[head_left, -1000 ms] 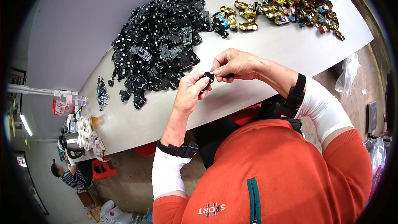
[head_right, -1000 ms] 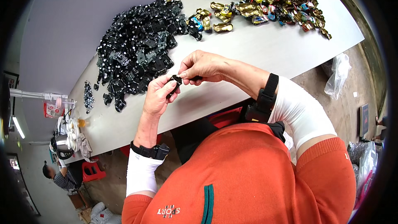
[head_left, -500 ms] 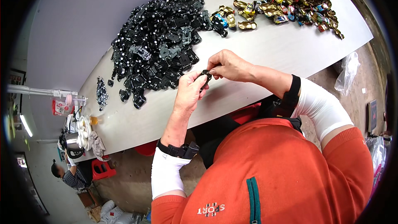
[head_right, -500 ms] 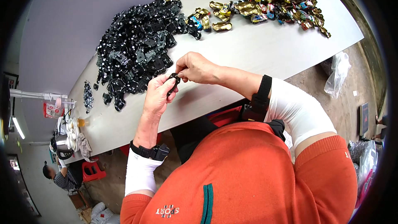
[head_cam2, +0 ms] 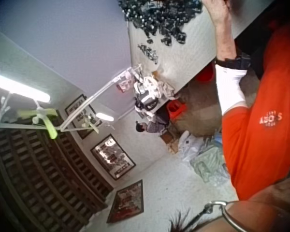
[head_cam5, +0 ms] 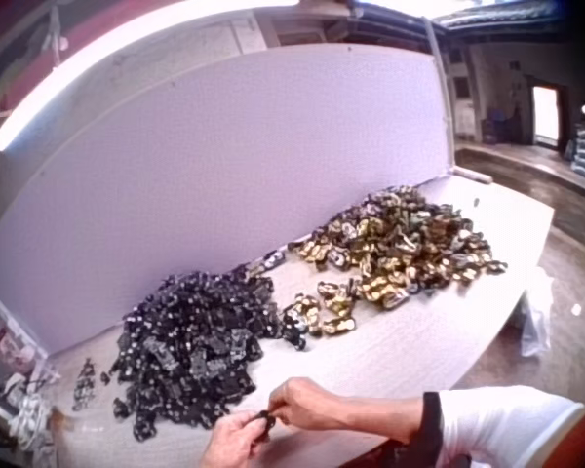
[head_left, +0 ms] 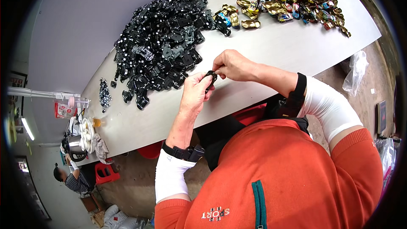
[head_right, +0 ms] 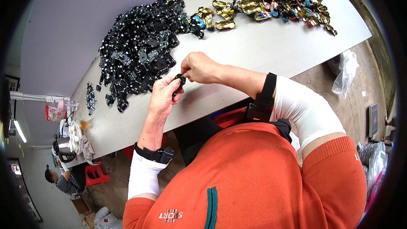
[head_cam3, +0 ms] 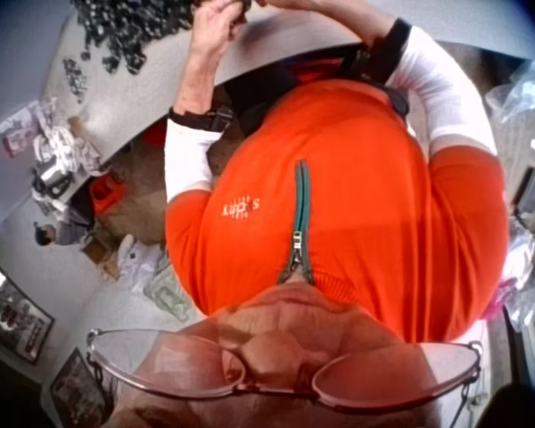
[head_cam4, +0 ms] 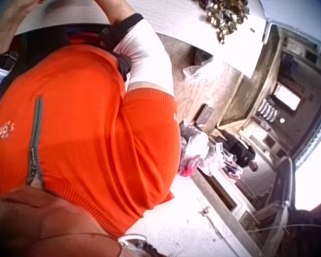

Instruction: The person assembles small toy cars by hand at a workbench. They pick up black chassis and colorful car bodies from piles on the table, fit the bodies onto the chassis, and place the completed units into a separate pile.

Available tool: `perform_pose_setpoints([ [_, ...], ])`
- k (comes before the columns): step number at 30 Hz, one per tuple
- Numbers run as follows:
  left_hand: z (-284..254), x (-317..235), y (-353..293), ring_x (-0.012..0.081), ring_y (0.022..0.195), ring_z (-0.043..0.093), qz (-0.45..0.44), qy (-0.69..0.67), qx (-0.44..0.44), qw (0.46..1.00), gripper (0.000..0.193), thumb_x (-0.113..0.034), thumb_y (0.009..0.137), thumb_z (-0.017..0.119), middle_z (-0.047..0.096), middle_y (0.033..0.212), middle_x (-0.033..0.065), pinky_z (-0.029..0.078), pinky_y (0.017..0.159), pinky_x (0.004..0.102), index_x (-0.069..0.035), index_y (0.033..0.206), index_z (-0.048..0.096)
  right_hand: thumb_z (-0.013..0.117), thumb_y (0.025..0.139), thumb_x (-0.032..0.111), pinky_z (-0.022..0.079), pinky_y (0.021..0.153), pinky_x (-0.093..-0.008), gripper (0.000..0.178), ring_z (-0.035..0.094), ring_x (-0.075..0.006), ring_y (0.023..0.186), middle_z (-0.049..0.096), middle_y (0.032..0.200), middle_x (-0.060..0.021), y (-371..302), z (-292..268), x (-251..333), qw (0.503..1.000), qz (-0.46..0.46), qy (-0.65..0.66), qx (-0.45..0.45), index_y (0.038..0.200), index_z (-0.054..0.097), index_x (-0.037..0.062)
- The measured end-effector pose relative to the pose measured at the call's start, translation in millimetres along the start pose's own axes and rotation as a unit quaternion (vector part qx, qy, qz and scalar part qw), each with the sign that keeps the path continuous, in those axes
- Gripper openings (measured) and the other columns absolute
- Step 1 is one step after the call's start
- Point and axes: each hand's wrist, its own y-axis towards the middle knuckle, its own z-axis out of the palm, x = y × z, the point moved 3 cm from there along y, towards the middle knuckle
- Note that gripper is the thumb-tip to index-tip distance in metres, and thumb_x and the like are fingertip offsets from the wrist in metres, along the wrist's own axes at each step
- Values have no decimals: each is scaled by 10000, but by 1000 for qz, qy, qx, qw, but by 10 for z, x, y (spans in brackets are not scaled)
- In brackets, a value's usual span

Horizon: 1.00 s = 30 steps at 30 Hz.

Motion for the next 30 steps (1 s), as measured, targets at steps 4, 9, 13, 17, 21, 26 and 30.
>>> perform_pose_setpoints([
  [4,38,35,-118,50,418,406,-19,-42,43,998,138,-141,901,521,558,665,45,266,364,186,-10,908,565,544,864,92,404,494,-197,135,507,-64,559,594,696,-37,-84,-362,-173,970,75,231,-33,920,621,-4],
  [9,389,686,-925,79,439,405,-248,-90,220,939,184,-185,917,508,579,708,83,276,371,191,-12,958,556,457,902,138,446,538,-226,136,565,-91,607,595,765,-48,-437,-1288,-407,941,88,156,-287,882,539,32],
  [13,229,1765,-500,183,629,573,-355,-262,27,897,255,-236,930,482,591,854,190,443,467,233,4,1006,522,641,733,95,449,564,-286,155,563,-143,635,571,707,-58,-549,-1631,-745,914,37,-214,-343,840,586,-3],
  [17,361,1572,-420,215,826,613,-307,-134,-20,942,376,-232,909,524,608,931,201,520,654,312,50,1154,484,683,712,140,466,722,-401,174,581,-316,853,580,862,-138,-427,-1462,-620,892,22,-346,-290,861,627,72],
  [21,362,1078,-690,162,843,606,-144,199,217,945,426,-161,870,580,624,969,151,513,684,289,57,1218,465,632,746,126,461,725,-430,86,580,-328,871,537,935,-124,-143,-1322,-578,869,11,-408,-278,814,625,73],
  [26,391,165,-371,132,594,602,-35,76,140,987,302,-36,831,567,631,820,128,483,477,228,96,1101,532,570,753,107,459,707,-444,63,591,-342,821,560,895,-129,22,-1437,-739,853,14,-459,-249,785,616,78],
  [30,330,-342,695,150,488,584,80,177,-82,978,292,-77,820,588,600,746,126,455,390,240,132,1017,538,534,760,85,468,668,-400,116,605,-288,785,615,793,-146,-51,-1406,-444,951,113,-209,-200,823,616,31],
])
